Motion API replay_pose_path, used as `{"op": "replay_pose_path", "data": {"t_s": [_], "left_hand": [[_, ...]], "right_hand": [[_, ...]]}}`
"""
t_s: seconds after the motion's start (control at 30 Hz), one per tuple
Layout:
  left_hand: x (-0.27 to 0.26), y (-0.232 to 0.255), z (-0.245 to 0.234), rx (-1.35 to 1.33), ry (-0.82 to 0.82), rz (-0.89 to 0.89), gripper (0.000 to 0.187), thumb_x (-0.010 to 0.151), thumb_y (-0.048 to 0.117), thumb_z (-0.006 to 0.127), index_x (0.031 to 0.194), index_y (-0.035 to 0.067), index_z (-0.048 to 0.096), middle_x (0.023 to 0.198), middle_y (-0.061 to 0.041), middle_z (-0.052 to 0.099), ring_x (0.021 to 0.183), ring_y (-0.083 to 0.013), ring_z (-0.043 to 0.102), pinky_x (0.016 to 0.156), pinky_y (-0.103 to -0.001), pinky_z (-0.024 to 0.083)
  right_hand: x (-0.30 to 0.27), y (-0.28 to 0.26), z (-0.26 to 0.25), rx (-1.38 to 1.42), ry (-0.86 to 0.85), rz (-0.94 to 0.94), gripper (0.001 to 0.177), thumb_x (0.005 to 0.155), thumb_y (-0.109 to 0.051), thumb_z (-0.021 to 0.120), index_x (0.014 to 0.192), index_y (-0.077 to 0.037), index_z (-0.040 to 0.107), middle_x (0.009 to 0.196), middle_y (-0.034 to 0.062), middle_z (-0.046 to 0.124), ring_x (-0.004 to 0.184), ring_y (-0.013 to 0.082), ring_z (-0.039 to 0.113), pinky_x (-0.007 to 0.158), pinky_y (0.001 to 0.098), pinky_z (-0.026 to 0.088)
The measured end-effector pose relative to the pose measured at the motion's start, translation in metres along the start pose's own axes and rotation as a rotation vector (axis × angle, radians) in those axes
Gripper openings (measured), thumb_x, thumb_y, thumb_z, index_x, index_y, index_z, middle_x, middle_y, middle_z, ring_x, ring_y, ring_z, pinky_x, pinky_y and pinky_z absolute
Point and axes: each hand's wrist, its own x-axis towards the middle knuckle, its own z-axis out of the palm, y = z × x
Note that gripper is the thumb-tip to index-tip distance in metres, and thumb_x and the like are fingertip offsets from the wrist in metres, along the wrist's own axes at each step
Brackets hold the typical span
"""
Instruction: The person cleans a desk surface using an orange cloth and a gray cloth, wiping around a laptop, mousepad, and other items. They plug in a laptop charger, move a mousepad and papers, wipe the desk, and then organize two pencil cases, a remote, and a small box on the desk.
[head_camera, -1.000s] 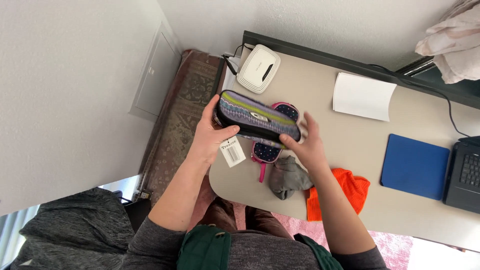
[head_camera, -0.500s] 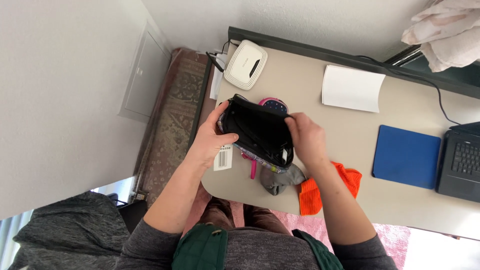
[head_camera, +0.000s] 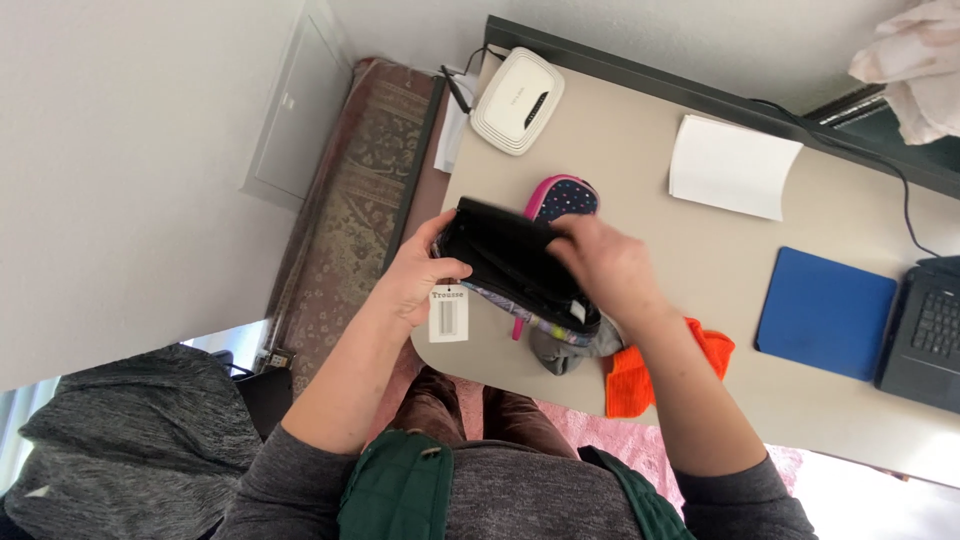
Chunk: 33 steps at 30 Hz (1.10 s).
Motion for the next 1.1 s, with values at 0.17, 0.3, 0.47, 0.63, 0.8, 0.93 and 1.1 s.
{"op": "replay_pose_path", "data": {"t_s": [0.17, 0.3, 0.47, 0.63, 0.8, 0.93, 1.1], "left_hand": [[0.002, -0.011, -0.004, -0.073, 0.066, -0.028, 0.104, 0.065, -0.014, 0.078, 0.157, 0.011, 0.039, 0.159, -0.015, 0.038, 0.127, -0.0314, 0.049, 0.081, -0.035, 0.055], [0.0, -0.004, -0.009, 0.005, 0.038, -0.031, 0.099, 0.065, -0.013, 0.079, 0.154, 0.015, 0.046, 0.16, -0.016, 0.038, 0.132, -0.0336, 0.046, 0.081, -0.039, 0.056], [0.007, -0.006, -0.017, 0.045, -0.015, -0.003, 0.095, 0.066, -0.013, 0.077, 0.153, 0.017, 0.051, 0.161, -0.017, 0.037, 0.135, -0.0358, 0.041, 0.08, -0.04, 0.055], [0.019, -0.028, -0.006, 0.079, 0.036, 0.101, 0.113, 0.064, 0.001, 0.091, 0.161, 0.012, 0.033, 0.163, -0.03, 0.026, 0.153, -0.0413, 0.02, 0.125, -0.048, 0.021], [0.019, -0.057, 0.0, 0.008, 0.066, 0.03, 0.126, 0.07, 0.036, 0.092, 0.166, 0.013, 0.013, 0.165, -0.027, 0.021, 0.153, -0.0358, 0.024, 0.124, -0.05, 0.021], [0.069, -0.114, -0.08, 0.429, 0.427, -0.001, 0.044, 0.09, 0.036, 0.066, 0.132, 0.025, 0.063, 0.125, 0.0, 0.074, 0.114, -0.0136, 0.07, 0.101, -0.031, 0.05], [0.087, -0.172, -0.184, 0.82, 0.565, 0.041, 0.022, 0.095, 0.018, 0.063, 0.114, 0.013, 0.075, 0.115, -0.011, 0.068, 0.091, -0.0293, 0.069, 0.08, -0.043, 0.054]], "right_hand": [[-0.001, -0.035, 0.002, 0.007, -0.208, -0.151, 0.072, 0.077, -0.054, 0.078, 0.137, -0.02, 0.057, 0.109, 0.0022, 0.068, 0.107, 0.0231, 0.07, 0.084, 0.0383, 0.058], [0.006, -0.005, 0.029, -0.042, -0.226, -0.037, 0.029, 0.097, -0.045, 0.063, 0.121, -0.029, 0.065, 0.09, -0.0044, 0.071, 0.093, 0.0185, 0.073, 0.076, 0.0359, 0.059], [0.024, 0.01, 0.02, 0.001, -0.249, 0.034, 0.019, 0.1, -0.042, 0.064, 0.112, -0.028, 0.069, 0.081, -0.0058, 0.074, 0.083, 0.019, 0.075, 0.073, 0.0334, 0.058], [0.02, -0.022, -0.001, -0.162, -0.232, -0.108, 0.015, 0.098, -0.033, 0.066, 0.111, -0.025, 0.069, 0.074, -0.005, 0.067, 0.078, 0.018, 0.073, 0.067, 0.0316, 0.057], [-0.018, 0.008, 0.019, -0.348, -0.084, -0.173, 0.019, 0.096, -0.039, 0.063, 0.114, -0.04, 0.061, 0.088, -0.0145, 0.062, 0.095, 0.0043, 0.068, 0.074, 0.0209, 0.056], [-0.027, 0.027, -0.009, -0.129, -0.268, 0.108, 0.02, 0.104, -0.035, 0.061, 0.118, -0.026, 0.073, 0.101, 0.0031, 0.074, 0.099, 0.0252, 0.069, 0.078, 0.0364, 0.051], [-0.035, 0.05, -0.013, -0.209, -0.343, 0.222, 0.026, 0.108, -0.038, 0.06, 0.128, -0.027, 0.073, 0.109, 0.0011, 0.076, 0.108, 0.0224, 0.069, 0.081, 0.0368, 0.052]]}}
